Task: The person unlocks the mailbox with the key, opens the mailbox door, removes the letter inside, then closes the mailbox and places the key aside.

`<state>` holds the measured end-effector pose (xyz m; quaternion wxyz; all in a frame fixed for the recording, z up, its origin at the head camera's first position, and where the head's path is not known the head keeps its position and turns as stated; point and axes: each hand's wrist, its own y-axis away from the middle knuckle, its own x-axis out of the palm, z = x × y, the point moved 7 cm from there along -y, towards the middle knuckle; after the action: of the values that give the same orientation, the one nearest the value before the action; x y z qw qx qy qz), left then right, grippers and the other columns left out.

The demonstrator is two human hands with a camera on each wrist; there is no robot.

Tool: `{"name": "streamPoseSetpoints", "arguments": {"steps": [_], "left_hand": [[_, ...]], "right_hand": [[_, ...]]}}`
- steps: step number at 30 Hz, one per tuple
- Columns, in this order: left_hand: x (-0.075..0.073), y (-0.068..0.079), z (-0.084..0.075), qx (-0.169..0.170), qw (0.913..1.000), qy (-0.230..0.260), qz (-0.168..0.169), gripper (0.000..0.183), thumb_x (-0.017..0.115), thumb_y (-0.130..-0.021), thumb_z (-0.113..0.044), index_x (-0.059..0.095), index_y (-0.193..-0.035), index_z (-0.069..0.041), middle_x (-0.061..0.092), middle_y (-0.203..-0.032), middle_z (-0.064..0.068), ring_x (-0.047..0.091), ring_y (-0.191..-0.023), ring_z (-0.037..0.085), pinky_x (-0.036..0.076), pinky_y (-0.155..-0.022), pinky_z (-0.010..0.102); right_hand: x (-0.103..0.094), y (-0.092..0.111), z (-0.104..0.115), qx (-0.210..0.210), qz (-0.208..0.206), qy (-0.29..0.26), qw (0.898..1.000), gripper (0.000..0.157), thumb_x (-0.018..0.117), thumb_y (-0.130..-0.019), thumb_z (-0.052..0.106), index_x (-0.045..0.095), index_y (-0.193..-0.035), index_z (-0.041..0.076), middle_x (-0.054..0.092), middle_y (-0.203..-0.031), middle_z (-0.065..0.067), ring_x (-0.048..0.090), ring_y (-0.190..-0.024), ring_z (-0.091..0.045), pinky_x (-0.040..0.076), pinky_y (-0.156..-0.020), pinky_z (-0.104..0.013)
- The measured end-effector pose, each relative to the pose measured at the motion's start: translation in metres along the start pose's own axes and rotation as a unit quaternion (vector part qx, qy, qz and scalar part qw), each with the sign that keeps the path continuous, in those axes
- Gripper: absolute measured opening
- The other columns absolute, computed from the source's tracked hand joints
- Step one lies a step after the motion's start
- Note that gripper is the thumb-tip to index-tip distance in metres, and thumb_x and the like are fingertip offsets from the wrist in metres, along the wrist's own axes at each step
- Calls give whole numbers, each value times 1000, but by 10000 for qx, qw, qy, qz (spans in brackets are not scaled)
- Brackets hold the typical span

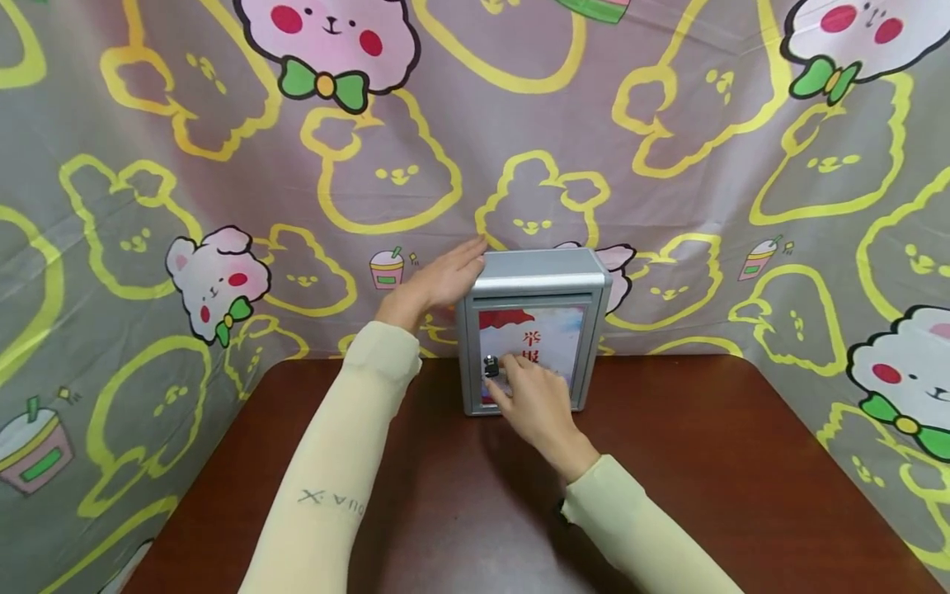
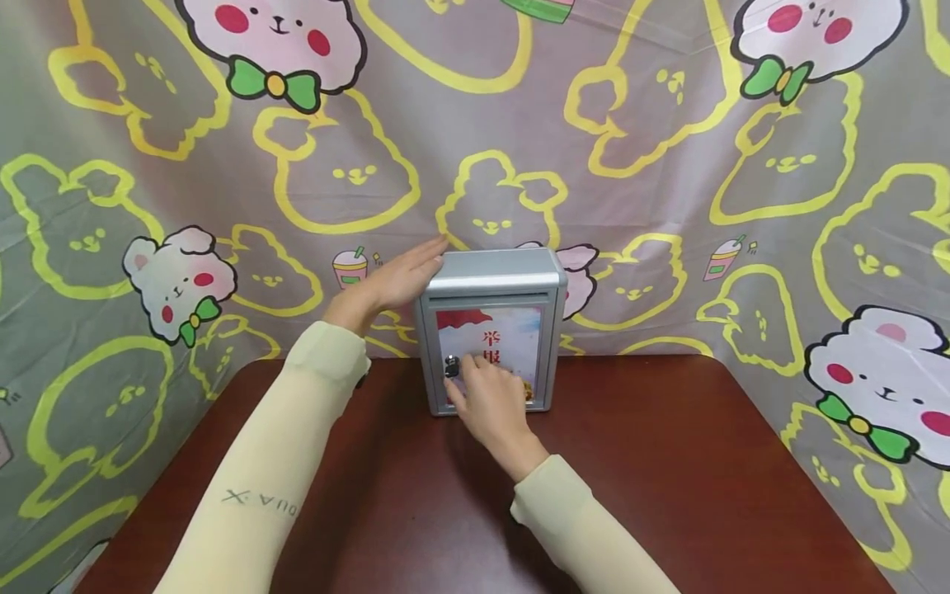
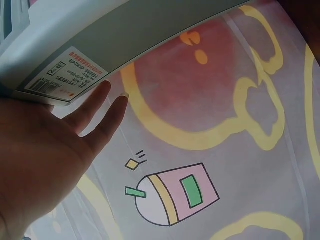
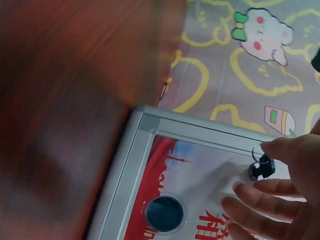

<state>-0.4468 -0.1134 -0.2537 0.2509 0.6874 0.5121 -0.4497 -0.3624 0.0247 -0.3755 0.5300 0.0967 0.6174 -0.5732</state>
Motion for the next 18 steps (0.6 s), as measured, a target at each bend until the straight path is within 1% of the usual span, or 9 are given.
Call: {"name": "streamPoseSetpoints", "arguments": {"steps": [3,5,7,9,12,18], "left_hand": [[-1,-1,0,73,10000,-34,-35,59,22,-110,-42,18,-166,-23,9,-172,-7,6,-158,17,9,-128,48],[-1,0,3,64,10000,-50,-53,59,22,-110,-42,19,-166,-22,9,-173,-6,6,-158,17,9,-128,46],[-1,2,5,49,10000,-23,-70,59,22,-110,-41,19,-166,-21,10,-173,-6,6,-158,18,9,-128,45],[0,3,5,54,9999,23,-81,59,22,-110,-41,20,-165,-21,10,-172,-6,7,-158,18,9,-128,46],[1,3,3,133,9998,71,-96,59,23,-110,-41,21,-165,-21,11,-172,-5,7,-158,19,9,-128,48],[0,0,-3,253,9996,-81,-136,59,22,-110,-40,21,-165,-18,12,-172,-3,8,-158,20,9,-127,49]], "right_hand": [[-1,-4,9,-471,-370,697,9958,27,75,-93,35,66,-89,10,69,-82,-3,66,-60,-28,50,-45,-42],[0,-4,16,-696,-491,897,9923,26,76,-92,32,66,-85,10,68,-80,-4,67,-59,-28,51,-44,-43],[1,-4,20,-807,-556,988,9903,27,77,-92,31,65,-81,10,67,-78,-4,68,-61,-26,53,-46,-43],[2,-3,21,-789,-570,1020,9900,28,77,-91,30,64,-79,10,66,-75,-3,68,-60,-26,53,-46,-43],[2,-2,20,-649,-565,1018,9911,29,77,-91,30,63,-77,9,66,-73,-4,67,-59,-28,52,-45,-44],[-1,-1,18,-531,-549,935,9927,30,75,-93,29,63,-78,7,66,-73,-6,66,-57,-32,49,-42,-44]]}}
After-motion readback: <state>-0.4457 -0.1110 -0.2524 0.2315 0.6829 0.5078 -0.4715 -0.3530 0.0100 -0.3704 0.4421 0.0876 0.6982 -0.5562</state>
